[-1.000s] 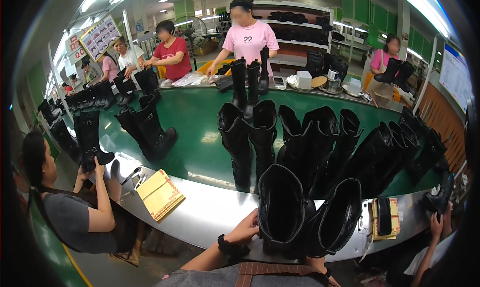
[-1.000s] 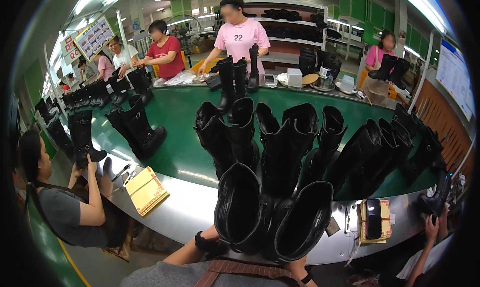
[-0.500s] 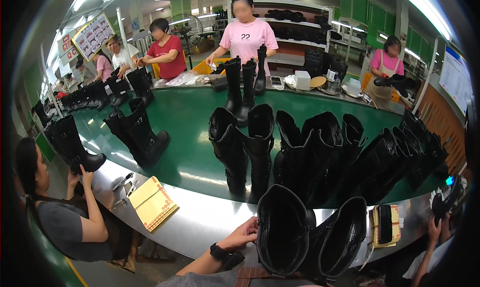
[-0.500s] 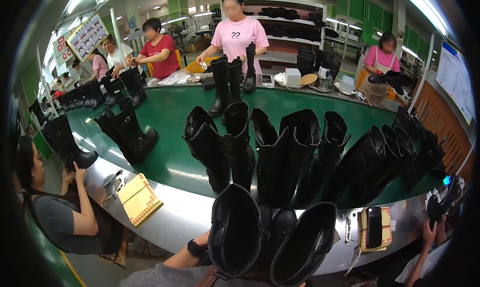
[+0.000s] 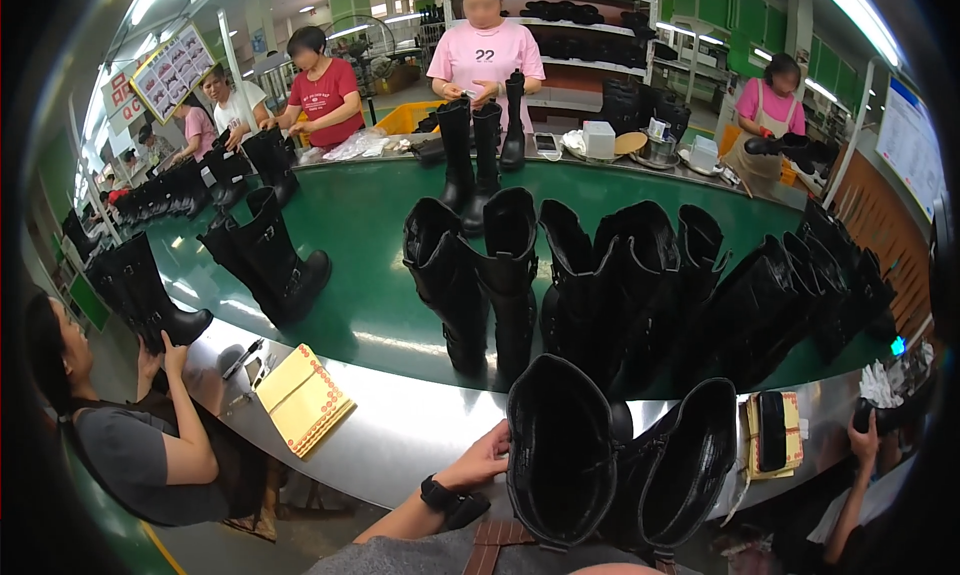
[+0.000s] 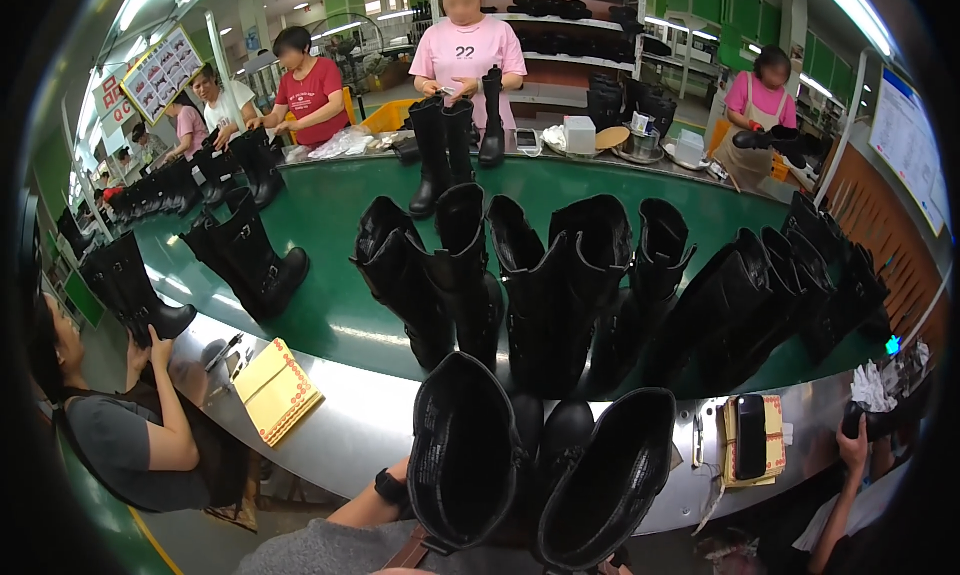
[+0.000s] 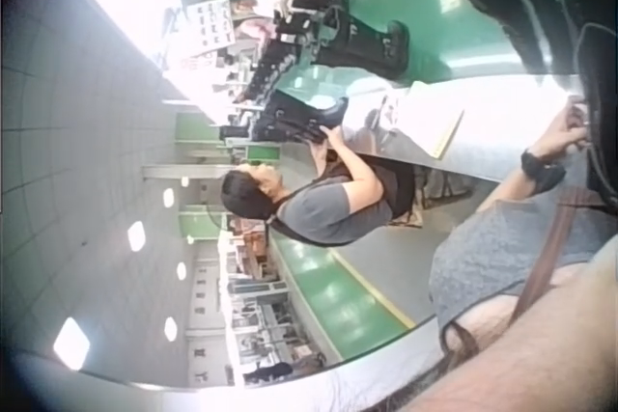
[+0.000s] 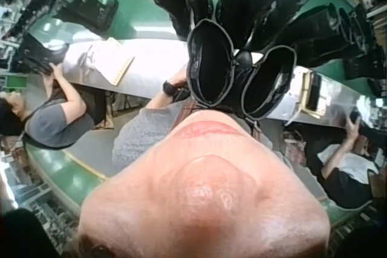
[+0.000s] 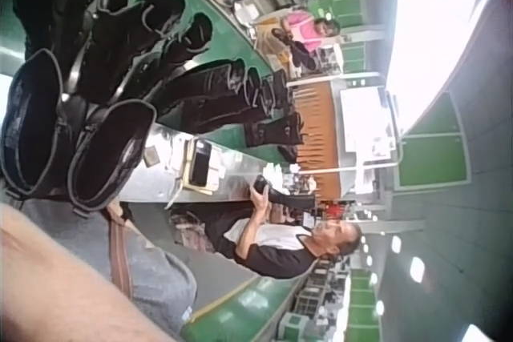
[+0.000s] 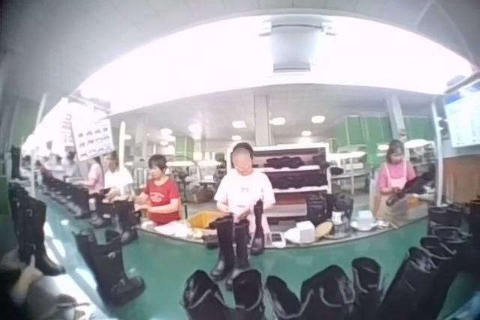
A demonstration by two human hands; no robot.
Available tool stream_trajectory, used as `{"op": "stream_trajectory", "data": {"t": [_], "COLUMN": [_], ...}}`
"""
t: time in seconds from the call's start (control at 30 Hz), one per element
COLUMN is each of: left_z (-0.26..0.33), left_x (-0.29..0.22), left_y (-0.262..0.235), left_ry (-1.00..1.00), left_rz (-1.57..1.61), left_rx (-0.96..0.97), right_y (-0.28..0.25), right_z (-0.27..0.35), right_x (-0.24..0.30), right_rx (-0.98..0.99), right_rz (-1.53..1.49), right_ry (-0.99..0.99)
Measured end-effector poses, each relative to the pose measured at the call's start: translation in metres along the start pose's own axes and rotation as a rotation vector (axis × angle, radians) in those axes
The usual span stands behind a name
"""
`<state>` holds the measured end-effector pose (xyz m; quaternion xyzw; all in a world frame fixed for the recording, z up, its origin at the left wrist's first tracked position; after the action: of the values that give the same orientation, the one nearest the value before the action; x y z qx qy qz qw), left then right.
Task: Inspecting black boots for quality, cleaning the soles, and checking the zippers on a manufacturing line.
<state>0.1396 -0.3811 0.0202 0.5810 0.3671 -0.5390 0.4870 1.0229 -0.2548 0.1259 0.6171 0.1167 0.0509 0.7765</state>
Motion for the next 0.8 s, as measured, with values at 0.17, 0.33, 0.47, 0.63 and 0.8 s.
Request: {"op": "stream_trajectory", "data": {"t": [0.17, 0.33, 0.47, 0.63, 0.8], "left_z": [0.002, -0.001, 0.0, 0.002, 0.0], "left_x": [0.005, 0.008, 0.008, 0.006, 0.006], "left_y": [-0.002, -0.003, -0.003, -0.002, -0.003], "left_ry": [-0.077, -0.051, -0.044, -0.089, -0.07], "left_rz": [0.082, 0.031, 0.046, 0.073, -0.005], "left_rx": [-0.012, -0.015, -0.003, -0.015, -0.026], "right_y": [-0.003, -0.002, -0.002, -0.001, -0.003], "right_z": [0.0, 0.0, -0.001, -0.002, -0.006], "right_x": [-0.003, -0.005, -0.007, -0.01, -0.014], "right_rx": [-0.001, -0.007, -0.014, -0.028, -0.013], "right_rz": [0.01, 0.017, 0.025, 0.031, 0.033], "right_ry": [-0.046, -0.079, -0.102, -0.123, -0.141]}}
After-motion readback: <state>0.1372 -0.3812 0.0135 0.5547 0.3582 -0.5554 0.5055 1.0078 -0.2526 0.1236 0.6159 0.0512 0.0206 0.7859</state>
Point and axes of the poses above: each hand's wrist, its own z-axis away from the middle knuckle, its own y-axis out of the palm, x = y × z, the point moved 4 cm from there along -z, towards the middle knuckle, and after that the axes turned 9 degrees about -z, right-handed, at the moved point
